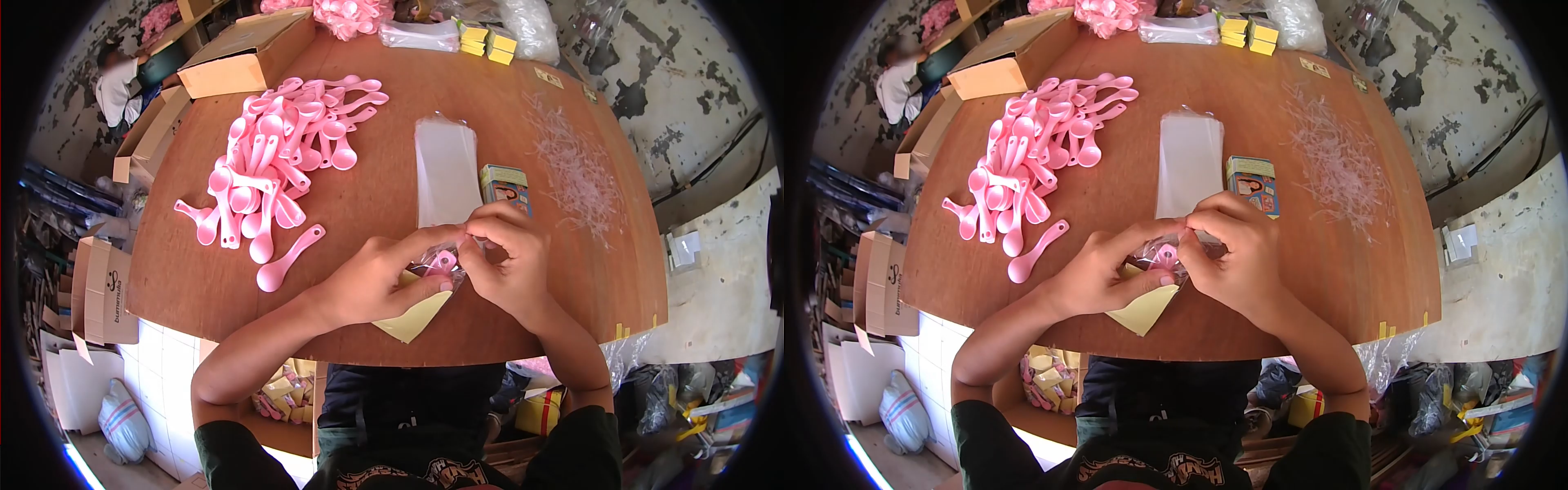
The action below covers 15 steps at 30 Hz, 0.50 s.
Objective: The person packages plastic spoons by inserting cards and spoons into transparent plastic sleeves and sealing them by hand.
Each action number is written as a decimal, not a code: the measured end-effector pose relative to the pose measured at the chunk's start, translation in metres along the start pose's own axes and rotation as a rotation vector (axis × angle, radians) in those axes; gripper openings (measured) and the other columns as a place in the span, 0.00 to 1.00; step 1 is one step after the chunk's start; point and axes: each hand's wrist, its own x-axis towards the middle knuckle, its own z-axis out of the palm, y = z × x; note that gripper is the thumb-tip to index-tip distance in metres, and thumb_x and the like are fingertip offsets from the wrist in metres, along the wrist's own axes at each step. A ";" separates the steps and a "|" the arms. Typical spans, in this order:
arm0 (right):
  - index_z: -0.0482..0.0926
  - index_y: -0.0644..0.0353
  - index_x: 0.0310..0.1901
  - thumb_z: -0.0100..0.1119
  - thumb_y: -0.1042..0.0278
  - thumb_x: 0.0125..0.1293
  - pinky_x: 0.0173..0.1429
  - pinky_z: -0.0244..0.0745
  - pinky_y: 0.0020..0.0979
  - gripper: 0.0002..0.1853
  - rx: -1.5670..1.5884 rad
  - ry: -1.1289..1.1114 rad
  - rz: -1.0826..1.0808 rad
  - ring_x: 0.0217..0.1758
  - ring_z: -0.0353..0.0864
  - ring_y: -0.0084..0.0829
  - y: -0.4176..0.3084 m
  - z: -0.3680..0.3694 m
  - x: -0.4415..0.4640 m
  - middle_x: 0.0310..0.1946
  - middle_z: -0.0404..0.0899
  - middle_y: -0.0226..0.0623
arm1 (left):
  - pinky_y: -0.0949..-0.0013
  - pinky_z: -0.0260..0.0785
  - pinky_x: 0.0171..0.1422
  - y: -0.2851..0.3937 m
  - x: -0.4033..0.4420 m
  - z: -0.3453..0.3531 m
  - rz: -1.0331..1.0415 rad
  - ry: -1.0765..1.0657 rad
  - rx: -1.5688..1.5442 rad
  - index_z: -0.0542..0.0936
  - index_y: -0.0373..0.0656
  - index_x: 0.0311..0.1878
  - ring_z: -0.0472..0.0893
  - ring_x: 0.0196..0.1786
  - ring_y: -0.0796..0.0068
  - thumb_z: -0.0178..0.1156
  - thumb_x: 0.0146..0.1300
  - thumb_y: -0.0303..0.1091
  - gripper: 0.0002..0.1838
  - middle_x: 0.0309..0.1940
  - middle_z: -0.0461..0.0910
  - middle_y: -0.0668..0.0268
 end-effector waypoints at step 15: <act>0.82 0.69 0.29 0.58 0.85 0.46 0.28 0.70 0.23 0.07 0.012 -0.089 -0.053 0.25 0.76 0.24 0.007 -0.011 0.003 0.28 0.79 0.37 | 0.64 0.79 0.46 0.006 0.001 -0.005 -0.062 -0.054 -0.038 0.71 0.38 0.63 0.87 0.44 0.60 0.65 0.62 0.28 0.26 0.47 0.83 0.53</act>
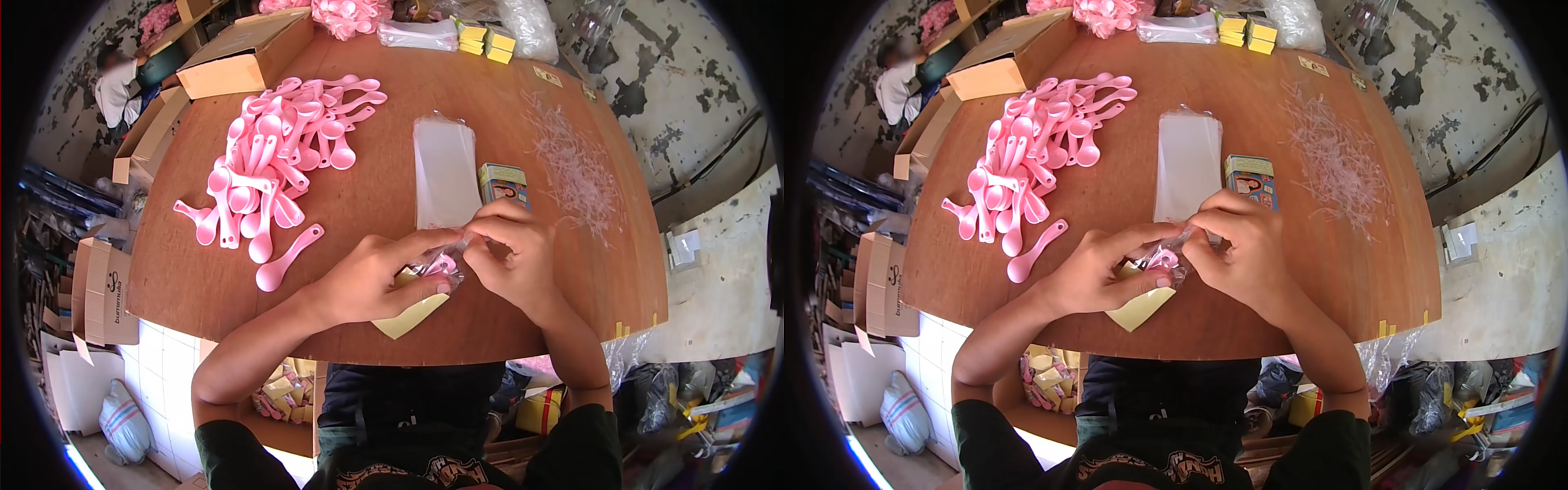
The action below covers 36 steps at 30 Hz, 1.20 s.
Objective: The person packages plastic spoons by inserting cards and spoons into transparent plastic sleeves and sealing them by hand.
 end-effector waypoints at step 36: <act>0.83 0.63 0.32 0.67 0.79 0.53 0.27 0.71 0.23 0.05 0.066 -0.074 0.086 0.24 0.77 0.23 -0.007 -0.010 0.004 0.28 0.80 0.33 | 0.73 0.76 0.41 0.001 -0.001 -0.003 -0.062 -0.037 -0.077 0.70 0.34 0.66 0.86 0.42 0.77 0.69 0.57 0.23 0.33 0.39 0.86 0.53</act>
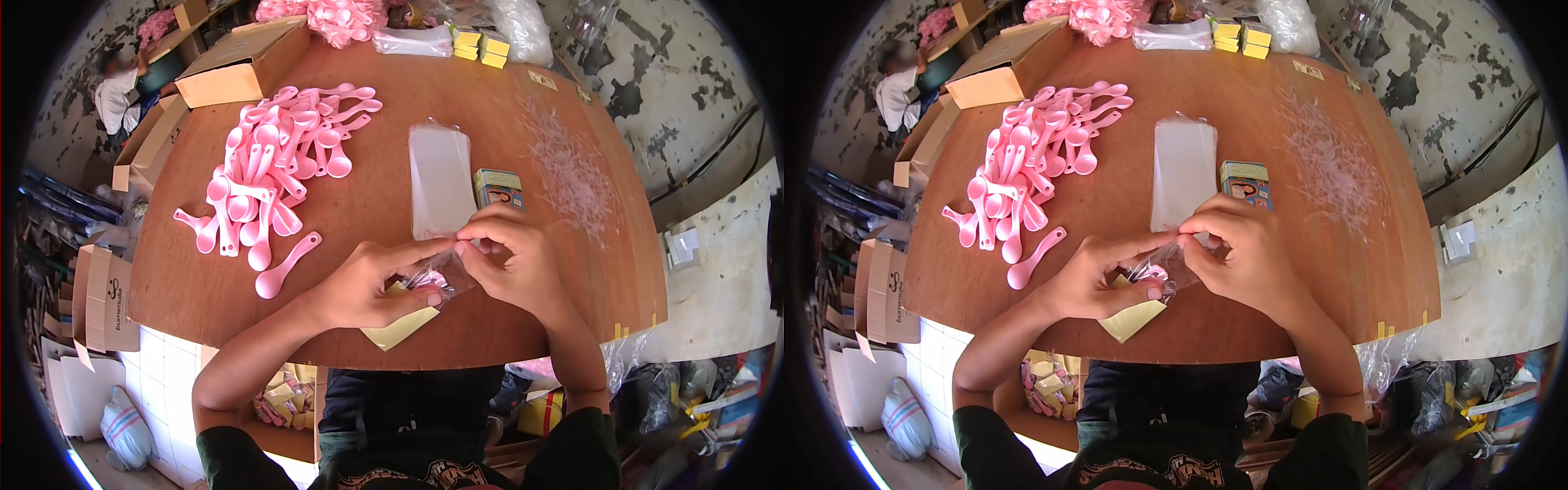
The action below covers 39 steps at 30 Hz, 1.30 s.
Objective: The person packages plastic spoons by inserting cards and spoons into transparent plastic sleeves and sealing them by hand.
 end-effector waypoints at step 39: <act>0.79 0.64 0.32 0.64 0.80 0.53 0.34 0.72 0.21 0.05 0.114 -0.084 0.063 0.31 0.77 0.19 0.012 -0.015 -0.002 0.28 0.78 0.30 | 0.72 0.73 0.34 -0.002 -0.003 0.000 0.032 -0.116 0.043 0.69 0.37 0.68 0.83 0.29 0.74 0.66 0.59 0.26 0.32 0.37 0.85 0.55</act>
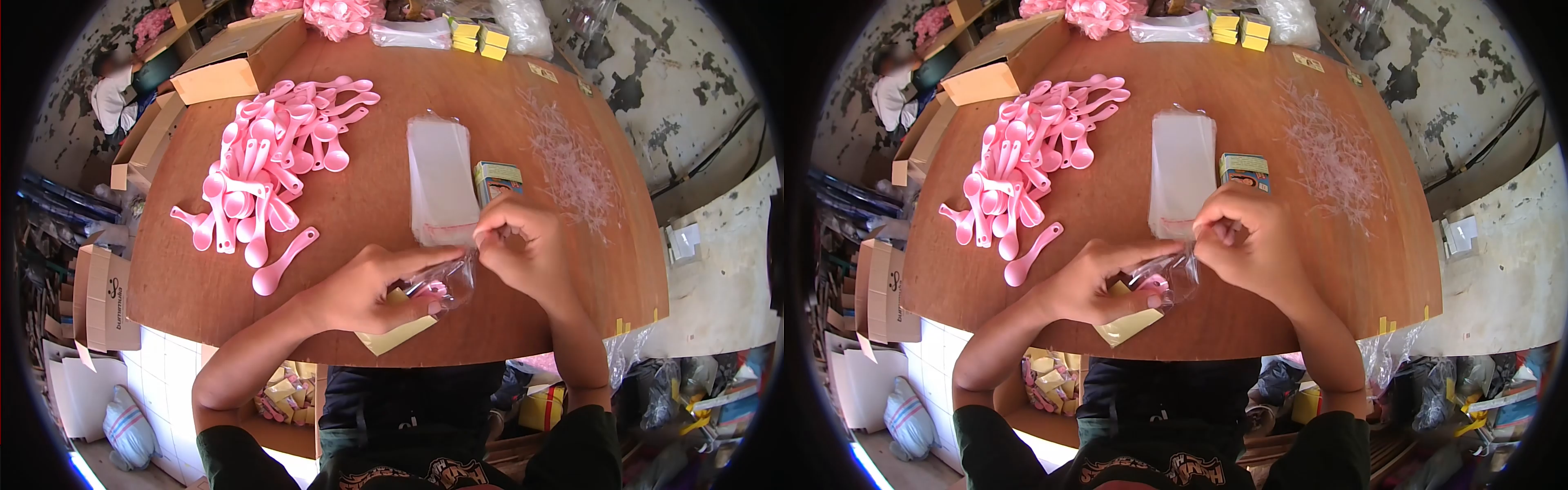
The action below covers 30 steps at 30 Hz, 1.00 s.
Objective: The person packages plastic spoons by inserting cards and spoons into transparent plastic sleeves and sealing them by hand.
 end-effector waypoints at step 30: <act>0.77 0.64 0.46 0.61 0.77 0.66 0.40 0.74 0.21 0.08 0.276 -0.042 0.232 0.36 0.79 0.19 -0.012 0.009 -0.002 0.38 0.82 0.34 | 0.76 0.74 0.40 -0.006 0.003 0.007 -0.244 0.324 -0.223 0.82 0.32 0.47 0.79 0.35 0.87 0.59 0.70 0.31 0.11 0.33 0.85 0.63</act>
